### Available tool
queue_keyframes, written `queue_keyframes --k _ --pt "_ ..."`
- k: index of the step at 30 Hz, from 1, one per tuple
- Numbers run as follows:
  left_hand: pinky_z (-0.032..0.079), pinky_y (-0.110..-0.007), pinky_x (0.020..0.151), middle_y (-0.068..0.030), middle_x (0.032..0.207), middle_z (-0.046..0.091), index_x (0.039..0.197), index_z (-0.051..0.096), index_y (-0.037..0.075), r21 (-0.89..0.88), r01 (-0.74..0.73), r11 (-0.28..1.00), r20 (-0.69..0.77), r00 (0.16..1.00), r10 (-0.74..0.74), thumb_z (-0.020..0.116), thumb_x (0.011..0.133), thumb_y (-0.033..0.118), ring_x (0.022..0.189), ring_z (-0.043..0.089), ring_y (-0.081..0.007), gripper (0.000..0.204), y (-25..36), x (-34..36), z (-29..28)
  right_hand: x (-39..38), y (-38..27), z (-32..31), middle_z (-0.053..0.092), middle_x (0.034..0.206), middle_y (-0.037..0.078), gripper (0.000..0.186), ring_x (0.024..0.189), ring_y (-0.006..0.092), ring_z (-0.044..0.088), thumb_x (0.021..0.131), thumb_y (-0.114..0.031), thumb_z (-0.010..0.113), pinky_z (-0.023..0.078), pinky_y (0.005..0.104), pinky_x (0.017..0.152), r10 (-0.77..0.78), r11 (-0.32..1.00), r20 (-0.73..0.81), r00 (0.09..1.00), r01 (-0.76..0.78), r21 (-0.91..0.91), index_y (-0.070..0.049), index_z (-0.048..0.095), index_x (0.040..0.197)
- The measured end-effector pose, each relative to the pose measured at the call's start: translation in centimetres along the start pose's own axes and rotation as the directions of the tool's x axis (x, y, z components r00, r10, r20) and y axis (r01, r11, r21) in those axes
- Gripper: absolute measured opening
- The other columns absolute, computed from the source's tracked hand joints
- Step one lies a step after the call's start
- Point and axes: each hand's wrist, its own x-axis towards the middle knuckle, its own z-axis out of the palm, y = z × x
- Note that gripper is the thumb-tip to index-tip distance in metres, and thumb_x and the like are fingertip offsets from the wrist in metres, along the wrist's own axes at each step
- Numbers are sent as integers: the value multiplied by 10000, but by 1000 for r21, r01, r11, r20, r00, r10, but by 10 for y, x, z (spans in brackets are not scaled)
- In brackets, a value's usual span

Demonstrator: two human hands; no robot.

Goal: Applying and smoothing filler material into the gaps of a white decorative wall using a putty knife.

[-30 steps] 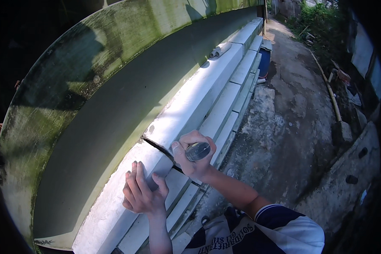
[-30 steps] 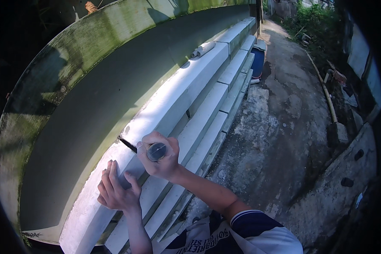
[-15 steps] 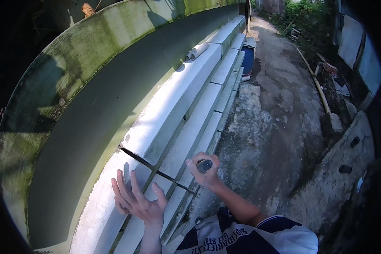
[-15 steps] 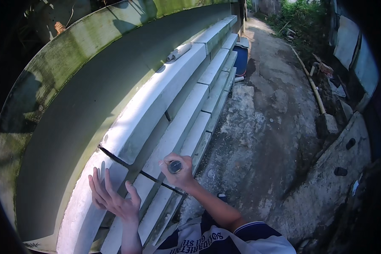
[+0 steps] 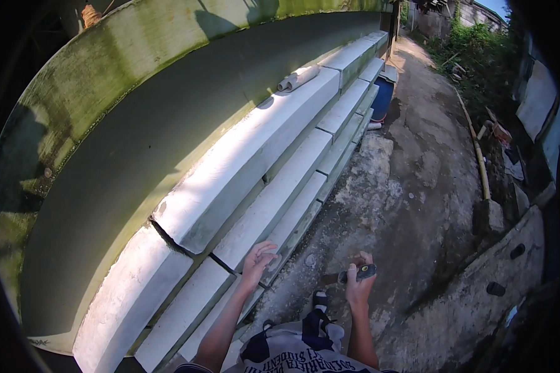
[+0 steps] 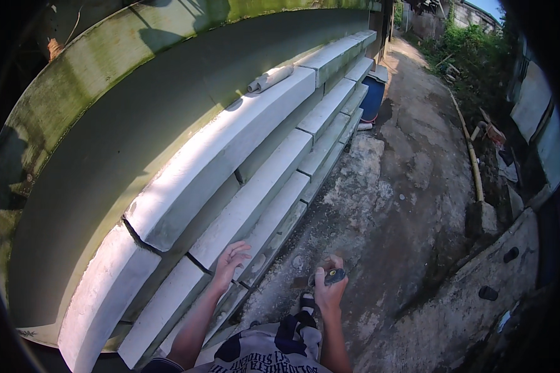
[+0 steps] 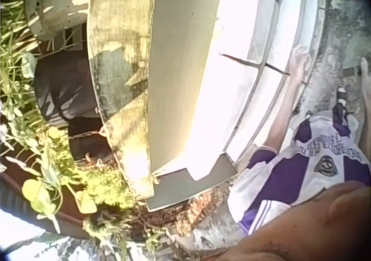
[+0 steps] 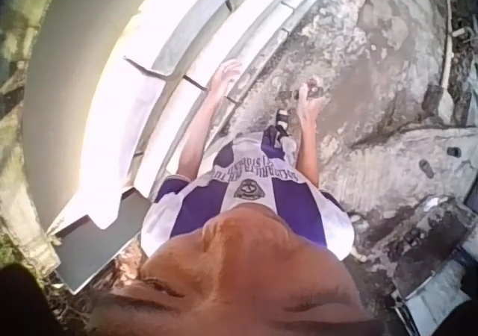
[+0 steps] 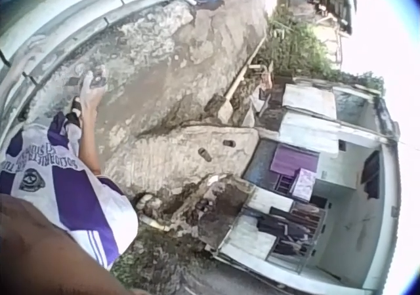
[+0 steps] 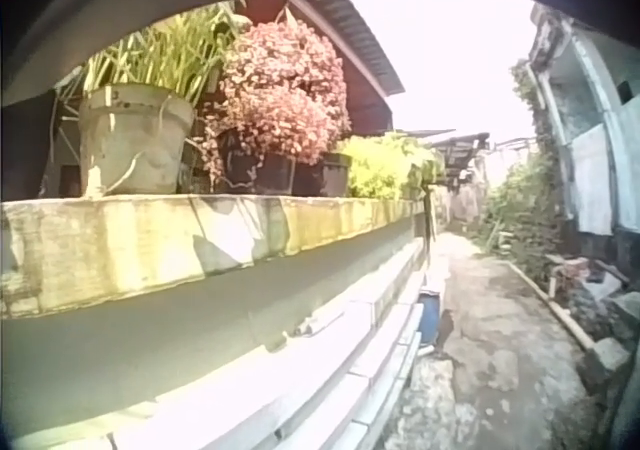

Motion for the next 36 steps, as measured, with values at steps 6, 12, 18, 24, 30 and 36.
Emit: queue_keyframes --k 6,12,18,24,30,36 --pt "490 -280 777 -92 1260 666 1322 554 76 225 -229 947 -307 906 292 586 927 6 1043 666 -173 402 3 -38 4 36 -15 -5 620 1028 94 176 907 173 610 848 -43 685 502 312 855 -128 986 142 982 111 121 -13 617 1008" --pt "488 -322 708 -124 1133 700 1093 680 88 754 -366 545 -165 697 698 641 815 -50 980 679 -246 313 80 -85 13 83 -41 39 621 985 103 351 919 164 609 801 -77 801 513 328 870 -130 885 120 984 60 462 -42 538 1030" --pt "469 -362 746 -76 1087 687 1020 700 169 981 -85 -172 191 356 915 627 672 -1 975 684 -279 395 148 -131 -7 166 -108 101 572 883 100 365 832 206 591 932 -182 699 536 386 815 -400 431 9 916 180 884 -80 412 1132" --pt "387 -379 981 -123 1266 673 1138 691 98 832 555 5 -106 151 983 493 954 261 1218 591 -296 315 211 -111 -18 204 -150 138 353 672 0 172 618 135 398 1022 -148 526 426 308 613 -593 19 175 786 -204 979 -121 357 1040" --pt "348 -334 936 -24 1067 754 1072 733 113 747 663 55 -163 102 981 358 1014 415 1003 651 -213 486 206 -98 -21 227 -163 162 163 477 -82 428 380 73 90 1104 -407 392 127 263 357 -303 -316 84 949 -183 931 -200 244 760" --pt "347 -347 925 -30 1022 759 1027 744 104 734 679 -7 -120 140 983 353 1014 380 978 651 -231 479 204 -97 -23 224 -139 177 186 485 -77 425 382 56 131 1105 -378 386 167 231 355 -417 -221 178 892 -289 931 -203 241 747"
